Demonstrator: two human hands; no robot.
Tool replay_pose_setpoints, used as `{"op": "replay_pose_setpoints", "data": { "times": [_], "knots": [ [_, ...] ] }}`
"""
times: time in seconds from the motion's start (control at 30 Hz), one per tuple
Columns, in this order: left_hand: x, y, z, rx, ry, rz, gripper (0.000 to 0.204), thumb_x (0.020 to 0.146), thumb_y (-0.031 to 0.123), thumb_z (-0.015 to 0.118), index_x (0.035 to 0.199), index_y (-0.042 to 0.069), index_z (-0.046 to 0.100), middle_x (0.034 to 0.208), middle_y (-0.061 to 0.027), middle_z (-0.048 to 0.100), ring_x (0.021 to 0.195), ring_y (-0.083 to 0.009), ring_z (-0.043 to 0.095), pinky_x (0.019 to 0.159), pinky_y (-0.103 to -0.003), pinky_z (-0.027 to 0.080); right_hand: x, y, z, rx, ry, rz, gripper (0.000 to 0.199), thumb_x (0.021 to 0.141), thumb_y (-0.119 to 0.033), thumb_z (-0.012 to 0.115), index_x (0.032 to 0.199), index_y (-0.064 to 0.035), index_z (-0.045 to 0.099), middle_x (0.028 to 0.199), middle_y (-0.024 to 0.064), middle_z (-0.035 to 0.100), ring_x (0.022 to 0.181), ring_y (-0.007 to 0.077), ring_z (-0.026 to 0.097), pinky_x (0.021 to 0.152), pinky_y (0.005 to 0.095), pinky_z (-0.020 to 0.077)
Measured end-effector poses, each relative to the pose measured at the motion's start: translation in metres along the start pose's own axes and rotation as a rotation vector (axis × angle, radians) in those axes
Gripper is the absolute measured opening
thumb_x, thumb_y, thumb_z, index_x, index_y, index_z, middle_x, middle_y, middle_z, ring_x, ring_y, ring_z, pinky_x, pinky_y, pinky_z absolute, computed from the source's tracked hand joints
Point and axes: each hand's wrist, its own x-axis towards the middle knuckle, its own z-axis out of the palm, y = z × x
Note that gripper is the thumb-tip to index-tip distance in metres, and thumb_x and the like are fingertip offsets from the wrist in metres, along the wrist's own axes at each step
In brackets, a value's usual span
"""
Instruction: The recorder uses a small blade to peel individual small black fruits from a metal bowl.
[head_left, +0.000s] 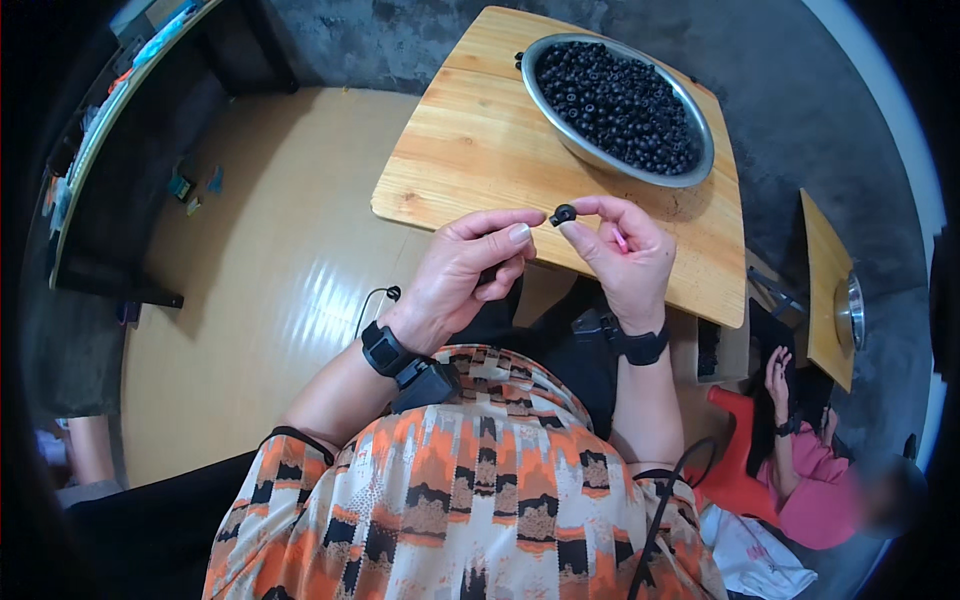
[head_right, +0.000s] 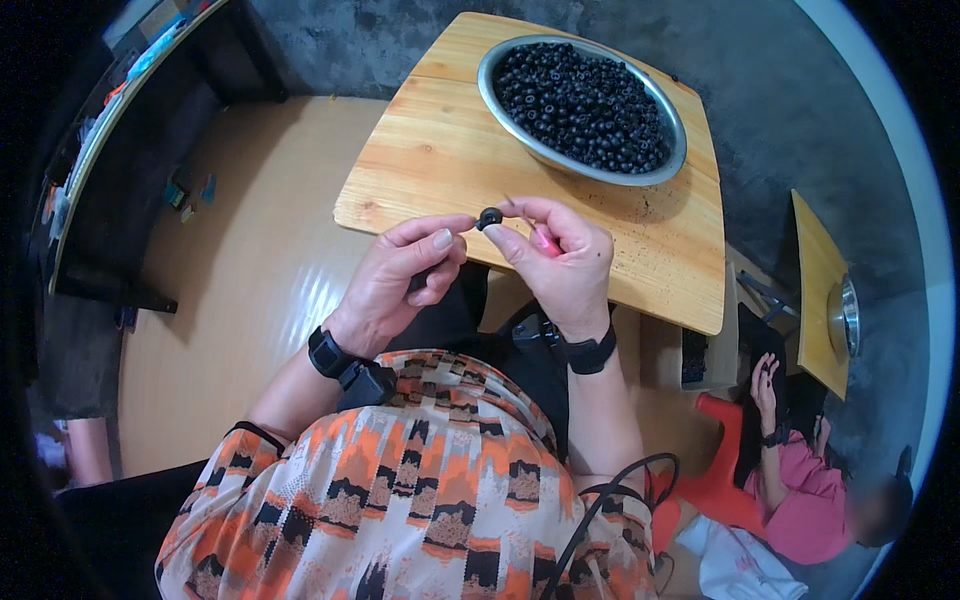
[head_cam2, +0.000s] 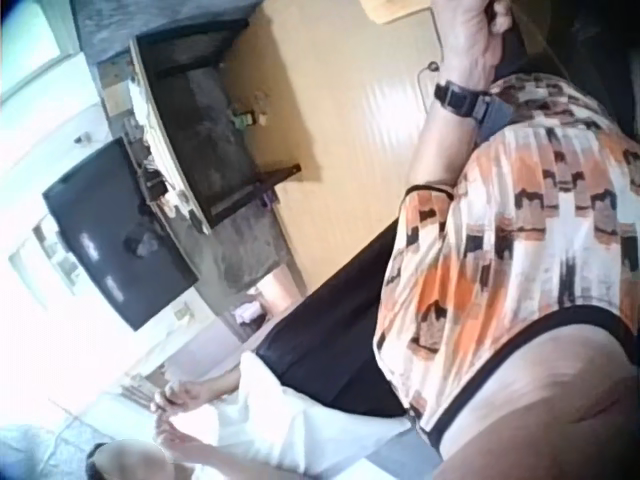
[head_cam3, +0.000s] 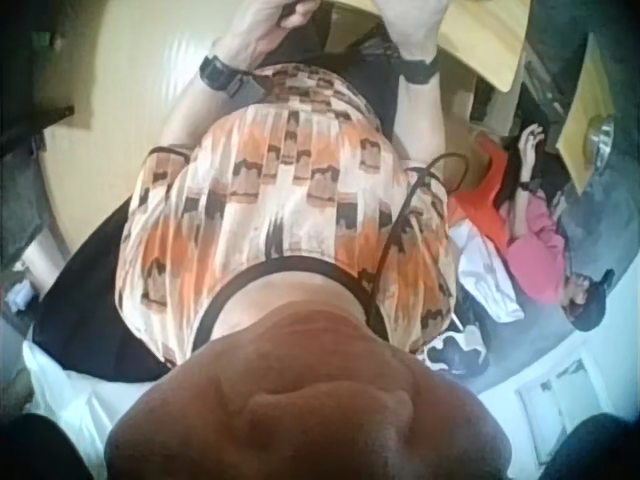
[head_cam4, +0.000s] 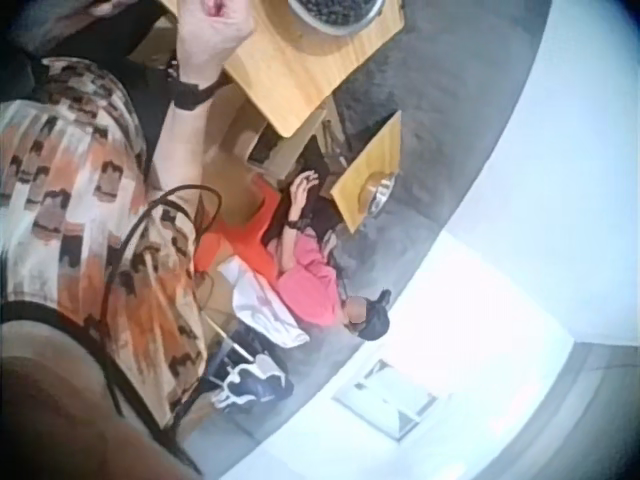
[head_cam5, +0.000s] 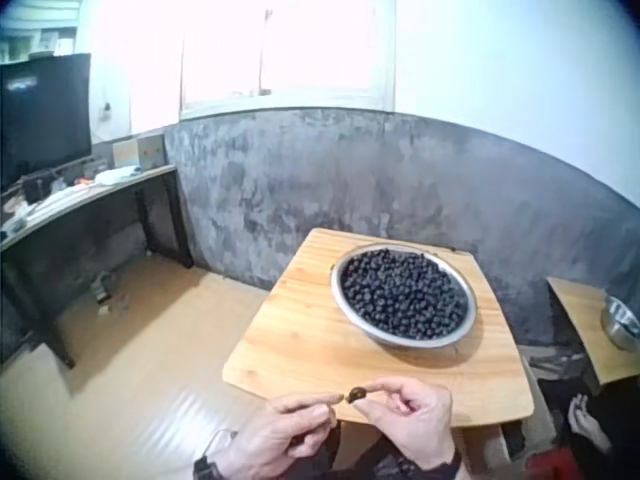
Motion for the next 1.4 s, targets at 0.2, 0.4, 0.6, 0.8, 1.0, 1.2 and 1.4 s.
{"op": "replay_pose_setpoints", "data": {
  "times": [0.2, 0.4, 0.6, 0.8, 1.0, 1.2, 1.4],
  "knots": [
    [-0.003, -0.004, 0.002, 0.02, -0.021, 0.034, 0.023, 0.092, 0.013, 0.062, 0.112, 0.003, 0.063, 0.08, -0.0039, 0.058, 0.059, -0.0058, 0.047, 0.044, -0.017, 0.032, -0.013, -0.012, 0.009, -0.109, -0.024, -0.136, 0.021, 0.076, -0.006, 0.078, 0.094, 0.0005, 0.069, 0.071, -0.0017, 0.061, 0.059, 0.0015, 0.049, 0.052, 0.018, 0.039],
    [-0.006, -0.006, -0.005, -0.066, -0.126, -0.023, 0.014, 0.091, 0.012, 0.063, 0.101, 0.002, 0.065, 0.079, -0.0031, 0.06, 0.057, -0.005, 0.047, 0.042, -0.016, 0.031, -0.017, -0.01, 0.007, -0.111, -0.09, -0.179, 0.024, 0.075, -0.007, 0.079, 0.095, -0.0004, 0.069, 0.072, -0.0016, 0.061, 0.059, 0.0021, 0.047, 0.053, 0.0178, 0.0382],
    [-0.004, -0.01, -0.011, -0.228, -0.229, -0.063, 0.013, 0.094, 0.014, 0.058, 0.097, 0.002, 0.062, 0.081, -0.0048, 0.061, 0.055, -0.0065, 0.046, 0.04, -0.016, 0.031, -0.017, -0.018, 0.007, 0.123, -0.17, 0.014, 0.025, 0.077, -0.006, 0.077, 0.1, -0.0015, 0.07, 0.068, -0.0075, 0.056, 0.057, -0.0003, 0.039, 0.051, 0.0153, 0.0305],
    [-0.003, -0.011, -0.013, -0.25, -0.264, -0.059, 0.013, 0.094, 0.013, 0.058, 0.097, 0.001, 0.062, 0.082, -0.006, 0.061, 0.054, -0.0065, 0.045, 0.039, -0.017, 0.031, -0.015, -0.015, 0.008, 0.207, -0.206, 0.085, 0.021, 0.081, -0.007, 0.074, 0.1, -0.0006, 0.07, 0.067, -0.0076, 0.057, 0.056, -0.0017, 0.036, 0.049, 0.0149, 0.027],
    [-0.005, -0.011, -0.016, -0.246, -0.274, -0.061, 0.013, 0.094, 0.013, 0.057, 0.098, 0.001, 0.062, 0.083, -0.0063, 0.062, 0.054, -0.0062, 0.045, 0.04, -0.017, 0.031, -0.008, -0.026, 0.018, 0.409, -0.239, 0.222, 0.014, 0.086, -0.008, 0.068, 0.094, 0.0032, 0.066, 0.074, -0.0005, 0.063, 0.062, 0.0018, 0.051, 0.056, 0.0157, 0.0389],
    [-0.006, -0.012, -0.023, -0.246, -0.313, -0.06, 0.02, 0.094, 0.019, 0.058, 0.101, 0.0, 0.055, 0.08, -0.0037, 0.051, 0.057, -0.0058, 0.042, 0.043, -0.016, 0.032, -0.001, -0.031, 0.021, 0.495, -0.333, 0.312, 0.014, 0.089, -0.009, 0.065, 0.093, 0.0037, 0.063, 0.078, 0.0032, 0.065, 0.069, 0.0058, 0.058, 0.064, 0.0182, 0.0457],
    [-0.007, -0.008, -0.028, -0.349, -0.405, -0.033, 0.018, 0.093, 0.018, 0.058, 0.097, 0.001, 0.053, 0.087, -0.0052, 0.049, 0.058, -0.0061, 0.04, 0.043, -0.016, 0.032, 0.0, -0.026, 0.025, 0.324, -0.233, 0.244, 0.015, 0.091, -0.013, 0.063, 0.089, 0.0015, 0.062, 0.075, -0.0015, 0.058, 0.066, 0.0044, 0.051, 0.059, 0.0183, 0.039]
  ]
}}
